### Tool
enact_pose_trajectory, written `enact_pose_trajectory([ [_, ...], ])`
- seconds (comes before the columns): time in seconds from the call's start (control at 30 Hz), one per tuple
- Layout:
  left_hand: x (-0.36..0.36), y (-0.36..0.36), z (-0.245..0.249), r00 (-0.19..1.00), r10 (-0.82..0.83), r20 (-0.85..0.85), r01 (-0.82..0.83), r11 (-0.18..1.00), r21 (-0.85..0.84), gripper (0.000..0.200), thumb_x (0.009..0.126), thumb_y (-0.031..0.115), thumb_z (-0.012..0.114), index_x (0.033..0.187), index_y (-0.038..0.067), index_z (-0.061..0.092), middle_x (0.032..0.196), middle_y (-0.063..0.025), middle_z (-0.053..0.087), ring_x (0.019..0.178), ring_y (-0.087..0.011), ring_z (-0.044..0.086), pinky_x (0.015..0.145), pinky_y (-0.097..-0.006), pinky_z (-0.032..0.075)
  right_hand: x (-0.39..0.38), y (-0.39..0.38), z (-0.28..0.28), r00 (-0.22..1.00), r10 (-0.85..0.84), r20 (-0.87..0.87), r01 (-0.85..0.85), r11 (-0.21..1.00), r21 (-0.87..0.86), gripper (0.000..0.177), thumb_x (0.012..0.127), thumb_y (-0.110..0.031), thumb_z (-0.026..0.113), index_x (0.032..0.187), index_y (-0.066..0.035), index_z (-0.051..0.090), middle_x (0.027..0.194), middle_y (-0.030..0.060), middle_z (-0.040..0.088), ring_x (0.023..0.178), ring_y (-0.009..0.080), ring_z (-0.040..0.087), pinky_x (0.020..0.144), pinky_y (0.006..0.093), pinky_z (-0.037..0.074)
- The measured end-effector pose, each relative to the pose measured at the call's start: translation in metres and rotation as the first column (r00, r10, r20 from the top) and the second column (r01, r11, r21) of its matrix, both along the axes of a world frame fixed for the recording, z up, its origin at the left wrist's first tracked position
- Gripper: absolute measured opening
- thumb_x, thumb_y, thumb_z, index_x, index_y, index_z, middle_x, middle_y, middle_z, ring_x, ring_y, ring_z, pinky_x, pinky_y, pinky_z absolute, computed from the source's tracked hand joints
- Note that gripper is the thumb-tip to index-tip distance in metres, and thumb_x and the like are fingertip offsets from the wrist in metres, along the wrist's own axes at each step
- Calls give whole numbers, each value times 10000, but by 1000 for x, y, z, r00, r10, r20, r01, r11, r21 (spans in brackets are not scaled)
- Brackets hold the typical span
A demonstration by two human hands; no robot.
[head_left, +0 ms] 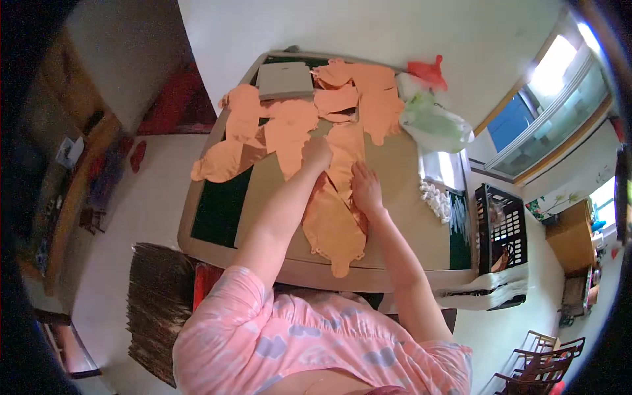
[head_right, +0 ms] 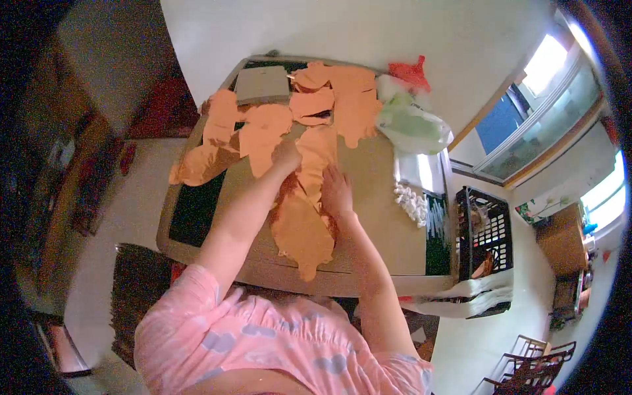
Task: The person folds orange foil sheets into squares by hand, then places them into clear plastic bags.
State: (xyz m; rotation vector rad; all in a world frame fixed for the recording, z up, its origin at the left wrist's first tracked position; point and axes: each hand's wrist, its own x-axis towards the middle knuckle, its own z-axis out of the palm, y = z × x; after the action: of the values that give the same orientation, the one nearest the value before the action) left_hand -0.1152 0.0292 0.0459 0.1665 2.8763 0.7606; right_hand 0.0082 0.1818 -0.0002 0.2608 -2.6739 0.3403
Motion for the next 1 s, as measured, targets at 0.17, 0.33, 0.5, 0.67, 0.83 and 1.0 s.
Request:
enact_pose_trajectory([
  [0.17, -3, 15, -7, 965, 187, -182, -178, 982, 67, 352, 807, 194, 583, 1095, -9, 584, 1177, -193, 571, 1074, -382, 558, 864, -463, 485, 1, 1, -6, 997, -25, 77, 29, 999, -42, 400, 899, -151, 480, 1279, -27, 472, 1379, 147, 447, 1284, 310, 406, 1063, 499, 303],
  [0.33, -32, 7, -30, 981, 39, -189, -36, 999, 19, 327, 808, 293, 608, 981, 15, 604, 973, -191, 627, 928, -338, 617, 775, -453, 494, 0, 0, -5, 996, -43, 82, 46, 999, -27, 399, 900, -154, 479, 1280, -34, 477, 1358, 138, 467, 1270, 294, 425, 1064, 486, 307],
  [0.5, -25, 26, -28, 940, -53, -338, 107, 984, 144, 315, 844, 340, 594, 964, 49, 609, 947, -177, 648, 911, -336, 621, 751, -459, 483, 0, 0, -7, 998, -38, 49, 41, 998, -55, 398, 897, -140, 477, 1279, -28, 479, 1334, 145, 489, 1265, 296, 428, 1062, 479, 313],
  [0.67, -11, 51, -23, 983, -48, -179, 120, 900, 418, 342, 893, 353, 549, 984, 25, 585, 948, -172, 659, 930, -325, 627, 803, -444, 487, -4, 7, -14, 993, -15, 121, 23, 998, -62, 467, 895, -180, 479, 1336, -36, 434, 1404, 155, 422, 1324, 298, 360, 1103, 480, 236],
  [0.83, -25, 52, -58, 1000, -18, 22, -3, 695, 719, 357, 902, 370, 541, 992, 27, 581, 881, -159, 663, 844, -312, 647, 747, -420, 499, 8, -5, 15, 993, -9, 120, 38, 970, -241, 465, 887, -153, 483, 1342, -68, 440, 1397, 166, 422, 1320, 307, 360, 1103, 492, 230],
  [1.0, -15, 27, -41, 985, 65, -162, 55, 764, 643, 332, 888, 328, 550, 1051, 39, 567, 945, -150, 652, 848, -270, 644, 729, -416, 493, 4, -2, 17, 994, 11, 113, 0, 995, -100, 439, 836, -71, 516, 1274, -91, 491, 1320, 153, 481, 1282, 310, 404, 1047, 496, 317],
])
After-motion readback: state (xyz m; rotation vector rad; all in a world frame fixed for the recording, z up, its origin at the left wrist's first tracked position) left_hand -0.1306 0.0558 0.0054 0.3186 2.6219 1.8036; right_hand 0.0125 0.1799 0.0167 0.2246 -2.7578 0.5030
